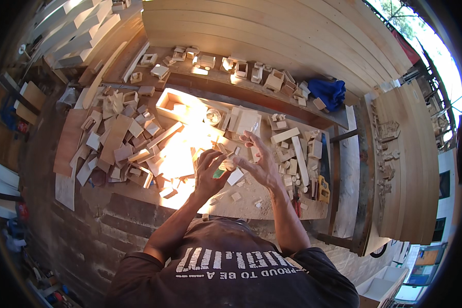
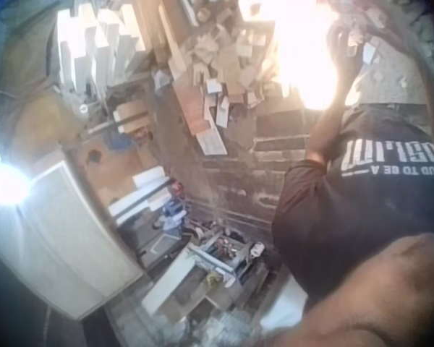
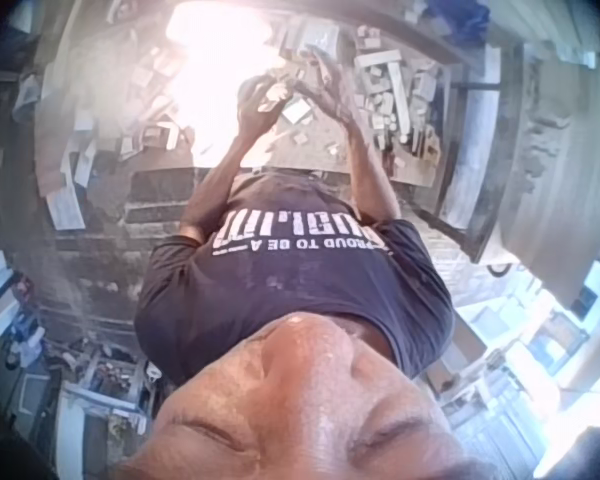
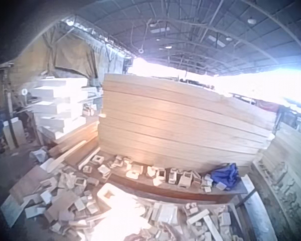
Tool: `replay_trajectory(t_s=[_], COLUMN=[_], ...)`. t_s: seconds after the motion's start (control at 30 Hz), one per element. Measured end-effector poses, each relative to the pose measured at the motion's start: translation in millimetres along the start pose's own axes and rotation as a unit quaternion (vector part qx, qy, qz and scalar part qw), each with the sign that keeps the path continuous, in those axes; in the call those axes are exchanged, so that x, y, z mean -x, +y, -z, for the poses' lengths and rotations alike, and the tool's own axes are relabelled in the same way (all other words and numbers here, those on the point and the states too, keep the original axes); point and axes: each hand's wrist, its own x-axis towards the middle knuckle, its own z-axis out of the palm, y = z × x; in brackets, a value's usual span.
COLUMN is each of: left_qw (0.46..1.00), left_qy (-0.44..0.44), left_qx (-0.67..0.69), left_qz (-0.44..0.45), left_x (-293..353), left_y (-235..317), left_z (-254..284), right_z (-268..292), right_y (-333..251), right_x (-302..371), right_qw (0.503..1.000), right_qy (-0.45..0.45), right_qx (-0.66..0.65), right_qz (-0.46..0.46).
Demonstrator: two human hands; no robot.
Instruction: The person picks up several small wooden blocks and fits them together by hand on a workbench covered in wood scraps.
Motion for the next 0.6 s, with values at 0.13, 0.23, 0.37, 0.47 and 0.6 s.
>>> replay_trajectory(t_s=[0.13, 0.23, 0.37, 0.47, 0.6], left_qw=[1.0, 0.999, 1.0, 1.0, 1.0], left_qy=[-0.015, -0.007, -0.011, -0.015, -0.008], left_qx=[0.014, 0.027, 0.022, 0.01, 0.005], left_qz=[0.001, -0.017, -0.013, -0.015, -0.025], left_x=[3, 3, 5, 4, 2], left_y=[0, 0, -1, 3, 4], left_z=[4, 8, 8, 10, 10], right_z=[7, 19, 18, 7, 3], right_y=[1, 11, -3, -13, -2], right_x=[-3, -7, -3, 0, -2], right_qw=[0.999, 0.997, 0.997, 0.997, 0.998], right_qy=[-0.022, -0.021, -0.038, -0.062, -0.056], right_qx=[-0.036, -0.057, -0.047, -0.017, 0.004], right_qz=[-0.033, -0.057, -0.05, -0.031, -0.012])
